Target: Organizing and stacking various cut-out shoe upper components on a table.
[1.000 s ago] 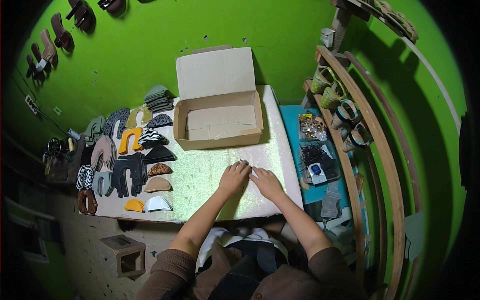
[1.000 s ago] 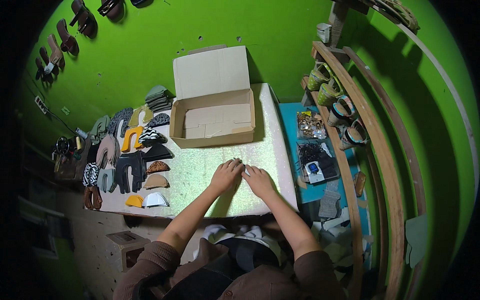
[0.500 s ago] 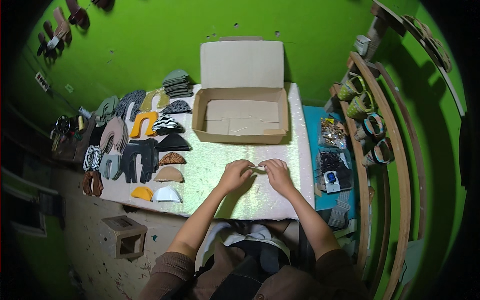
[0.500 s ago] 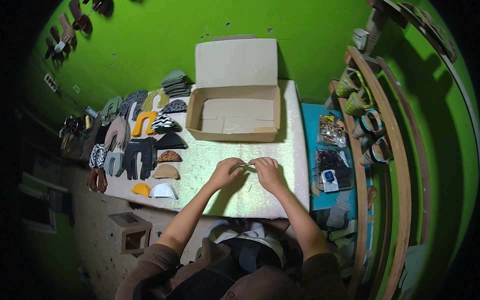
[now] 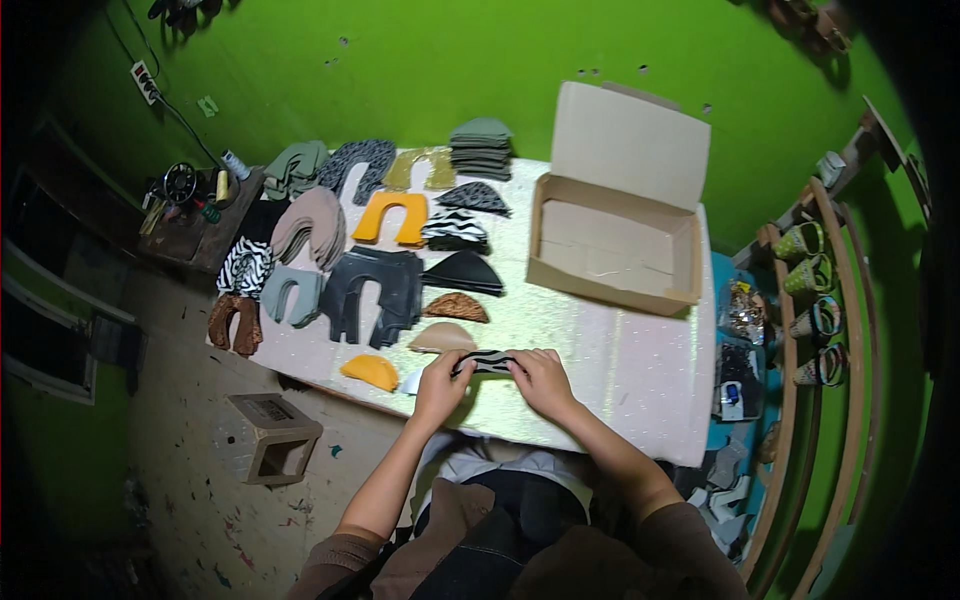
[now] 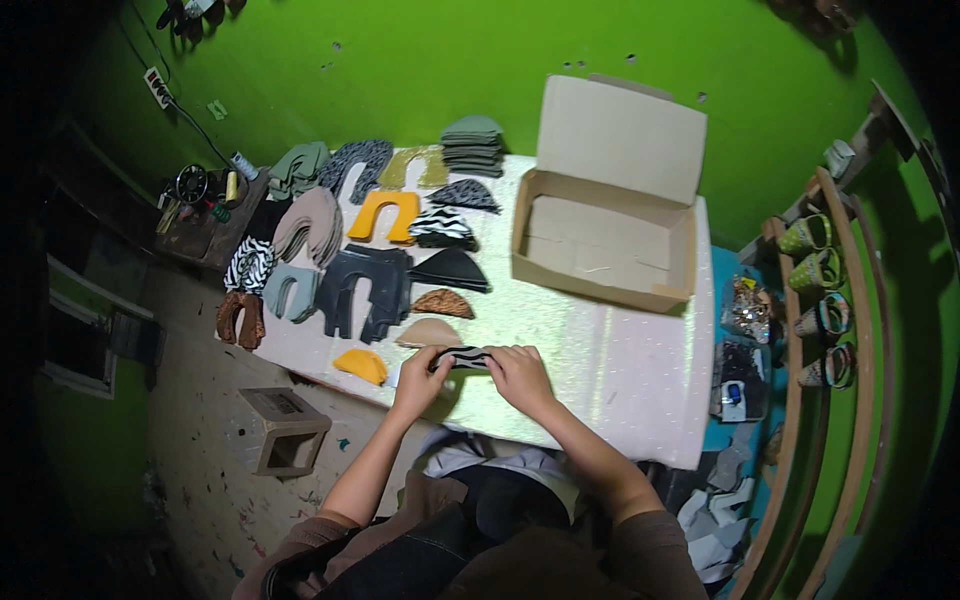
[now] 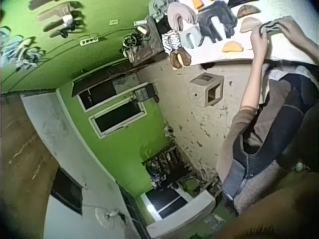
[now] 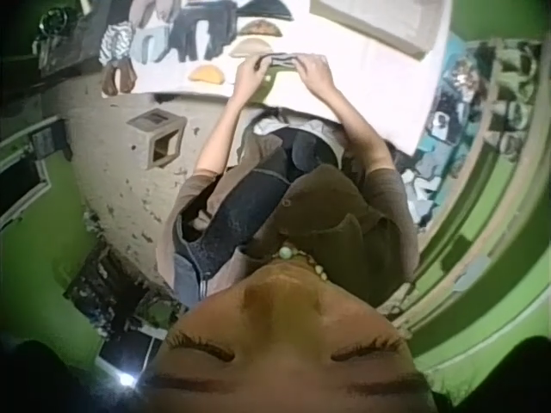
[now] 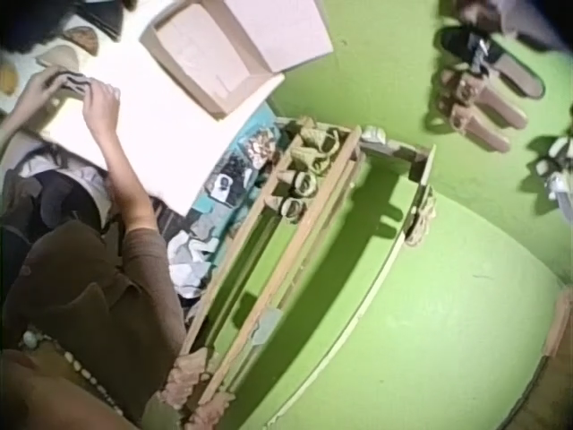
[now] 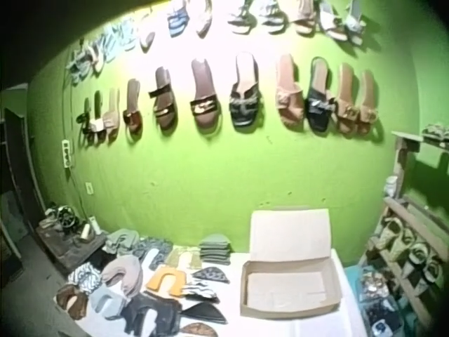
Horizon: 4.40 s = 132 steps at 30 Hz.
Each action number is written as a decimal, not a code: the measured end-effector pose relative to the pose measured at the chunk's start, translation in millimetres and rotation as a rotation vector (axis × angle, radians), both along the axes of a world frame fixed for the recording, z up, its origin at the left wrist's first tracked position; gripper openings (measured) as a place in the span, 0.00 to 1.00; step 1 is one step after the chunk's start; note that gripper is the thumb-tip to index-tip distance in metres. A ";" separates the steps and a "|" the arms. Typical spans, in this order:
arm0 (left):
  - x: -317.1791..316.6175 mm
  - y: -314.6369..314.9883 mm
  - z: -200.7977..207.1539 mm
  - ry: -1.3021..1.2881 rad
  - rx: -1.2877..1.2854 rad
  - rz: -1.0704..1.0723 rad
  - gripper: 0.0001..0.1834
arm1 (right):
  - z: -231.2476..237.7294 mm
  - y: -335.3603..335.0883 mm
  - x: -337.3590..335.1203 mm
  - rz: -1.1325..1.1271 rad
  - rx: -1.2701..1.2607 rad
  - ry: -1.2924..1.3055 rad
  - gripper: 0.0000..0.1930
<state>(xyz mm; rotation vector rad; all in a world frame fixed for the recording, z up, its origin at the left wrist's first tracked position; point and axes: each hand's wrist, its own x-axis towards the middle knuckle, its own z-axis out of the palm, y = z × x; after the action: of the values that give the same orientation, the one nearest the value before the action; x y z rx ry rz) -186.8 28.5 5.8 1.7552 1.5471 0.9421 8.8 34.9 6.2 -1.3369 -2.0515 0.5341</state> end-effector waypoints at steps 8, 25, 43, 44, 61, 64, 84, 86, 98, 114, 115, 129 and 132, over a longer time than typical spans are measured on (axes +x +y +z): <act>-135.8 21.8 14.8 0.001 -0.034 0.088 0.14 | -3.1 37.2 -134.9 0.027 -0.051 0.120 0.12; -141.2 69.8 2.9 0.006 -0.056 -0.304 0.20 | 24.1 42.1 -140.1 -0.374 -0.425 0.104 0.16; -93.7 246.4 13.2 0.380 0.341 -0.356 0.18 | 26.8 219.3 -89.6 -0.380 -0.043 -0.111 0.13; -90.2 243.8 11.4 0.402 0.342 -0.349 0.19 | 25.1 218.6 -85.5 -0.368 -0.031 -0.118 0.14; 96.4 123.5 26.9 0.213 0.277 -0.370 0.19 | 45.5 105.6 64.0 -0.153 0.194 0.147 0.15; 120.6 127.0 24.8 0.321 0.281 -0.299 0.17 | 45.1 103.4 118.6 -0.195 0.116 0.074 0.15; 161.9 292.4 63.7 -0.293 0.077 0.041 0.29 | 64.9 257.9 296.7 -0.708 0.111 0.753 0.22; 146.7 268.2 65.2 -0.237 0.163 0.002 0.17 | 73.4 227.5 292.8 -0.719 0.073 0.878 0.22; 85.0 125.2 63.8 0.261 0.378 -0.235 0.10 | 37.3 50.7 276.2 -0.438 0.140 0.554 0.15; 28.7 83.8 52.1 0.317 0.552 -0.380 0.19 | 136.4 -71.1 225.6 -0.298 0.053 0.035 0.18; 21.3 84.8 51.5 0.384 0.571 -0.382 0.19 | 148.4 -74.2 216.9 -0.303 0.020 -0.119 0.17; 5.3 44.0 42.6 0.494 0.607 -0.510 0.24 | 74.3 -89.9 89.1 -0.126 0.001 -0.561 0.29; -11.0 28.1 46.1 0.361 0.532 -0.683 0.26 | 58.7 -93.3 87.0 -0.127 0.026 -0.545 0.29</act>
<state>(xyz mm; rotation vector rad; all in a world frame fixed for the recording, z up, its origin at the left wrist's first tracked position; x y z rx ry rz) -197.9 56.6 51.9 2.7029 0.7757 0.7360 95.8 -58.4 64.9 -1.7219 -2.3575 0.0849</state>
